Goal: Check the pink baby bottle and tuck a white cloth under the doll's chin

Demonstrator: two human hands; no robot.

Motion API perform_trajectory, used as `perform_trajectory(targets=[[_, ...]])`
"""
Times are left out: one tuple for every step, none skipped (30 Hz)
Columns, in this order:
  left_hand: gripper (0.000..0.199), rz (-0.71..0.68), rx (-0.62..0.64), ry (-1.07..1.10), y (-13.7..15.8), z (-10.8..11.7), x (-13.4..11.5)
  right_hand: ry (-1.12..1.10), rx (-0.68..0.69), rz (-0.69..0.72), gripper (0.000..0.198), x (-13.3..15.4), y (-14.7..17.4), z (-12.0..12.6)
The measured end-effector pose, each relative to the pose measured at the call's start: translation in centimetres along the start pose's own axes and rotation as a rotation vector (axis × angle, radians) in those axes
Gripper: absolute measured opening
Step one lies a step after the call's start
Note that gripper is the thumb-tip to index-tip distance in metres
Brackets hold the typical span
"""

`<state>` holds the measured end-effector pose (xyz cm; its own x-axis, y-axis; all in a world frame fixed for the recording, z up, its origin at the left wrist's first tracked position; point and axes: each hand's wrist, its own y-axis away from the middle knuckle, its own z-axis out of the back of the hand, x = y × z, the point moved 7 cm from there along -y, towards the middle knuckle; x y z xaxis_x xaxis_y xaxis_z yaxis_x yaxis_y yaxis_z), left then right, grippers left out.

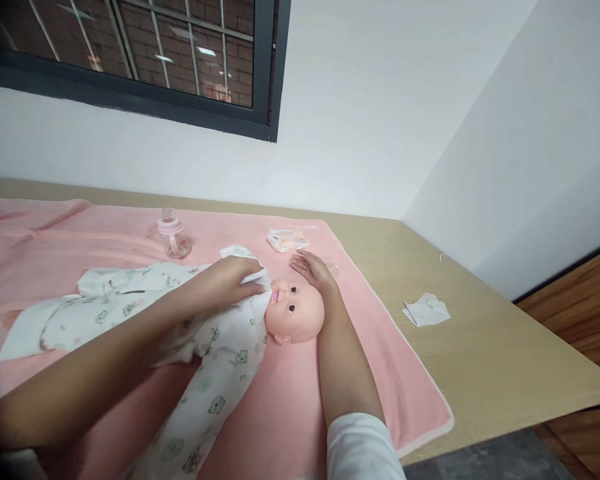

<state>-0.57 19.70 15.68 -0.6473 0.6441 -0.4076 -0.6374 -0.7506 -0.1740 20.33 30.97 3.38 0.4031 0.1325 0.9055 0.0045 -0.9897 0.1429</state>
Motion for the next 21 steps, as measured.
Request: perform_trajectory(targets=[[0.026,-0.005,-0.007,-0.001,-0.04,0.06,-0.09,0.002,0.001,0.002,0.012,0.03,0.01,0.0],[0.025,-0.015,-0.016,-0.001,-0.09,0.12,-0.22,0.005,0.002,0.004,0.012,0.05,0.01,-0.02],[0.024,-0.026,-0.025,-0.001,-0.13,0.18,-0.37,0.007,0.0,0.005,0.012,0.08,0.01,-0.03],[0.024,-0.038,-0.033,0.001,-0.18,0.24,-0.52,0.01,-0.006,0.004,0.012,0.08,0.0,-0.02],[0.023,-0.048,-0.039,0.007,-0.21,0.27,-0.65,0.013,-0.011,0.001,0.011,0.07,-0.01,-0.01],[0.022,-0.055,-0.043,0.015,-0.23,0.29,-0.76,0.016,-0.015,-0.002,0.011,0.05,-0.03,0.01],[0.02,-0.059,-0.048,0.025,-0.24,0.32,-0.83,0.017,-0.017,-0.003,0.011,0.04,-0.06,0.02],[0.019,-0.06,-0.052,0.037,-0.24,0.35,-0.88,0.018,-0.018,-0.001,0.011,0.03,-0.1,0.04],[0.017,-0.06,-0.058,0.049,-0.24,0.39,-0.92,0.017,-0.017,0.003,0.011,0.04,-0.14,0.07],[0.016,-0.058,-0.068,0.062,-0.22,0.44,-0.92,0.014,-0.015,0.007,0.011,0.05,-0.19,0.11],[0.018,-0.056,-0.079,0.075,-0.22,0.49,-0.91,0.011,-0.014,0.01,0.011,0.05,-0.25,0.17],[0.023,-0.055,-0.091,0.089,-0.21,0.54,-0.9,0.007,-0.014,0.01,0.011,0.03,-0.31,0.25],[0.028,-0.056,-0.104,0.1,-0.21,0.58,-0.88,0.005,-0.014,0.009,0.011,0.0,-0.38,0.32],[0.032,-0.059,-0.113,0.109,-0.23,0.6,-0.86,0.003,-0.015,0.005,0.01,-0.05,-0.45,0.4],[0.034,-0.062,-0.119,0.114,-0.26,0.57,-0.84,0.002,-0.014,0.001,0.01,-0.1,-0.52,0.45],[0.034,-0.064,-0.121,0.118,-0.3,0.52,-0.79,0.002,-0.015,-0.002,0.01,-0.14,-0.57,0.5],[0.034,-0.066,-0.119,0.122,-0.34,0.43,-0.73,0.003,-0.016,-0.003,0.01,-0.18,-0.62,0.54],[0.035,-0.066,-0.12,0.127,-0.38,0.37,-0.66,0.003,-0.016,-0.003,0.01,-0.19,-0.66,0.56],[0.035,-0.07,-0.123,0.13,-0.41,0.33,-0.62,0.003,-0.015,-0.001,0.01,-0.2,-0.68,0.56],[0.036,-0.075,-0.129,0.129,-0.41,0.32,-0.6,0.002,-0.014,0.0,0.01,-0.21,-0.7,0.55],[0.038,-0.082,-0.136,0.123,-0.4,0.33,-0.61,0.001,-0.012,0.001,0.01,-0.21,-0.71,0.54]])
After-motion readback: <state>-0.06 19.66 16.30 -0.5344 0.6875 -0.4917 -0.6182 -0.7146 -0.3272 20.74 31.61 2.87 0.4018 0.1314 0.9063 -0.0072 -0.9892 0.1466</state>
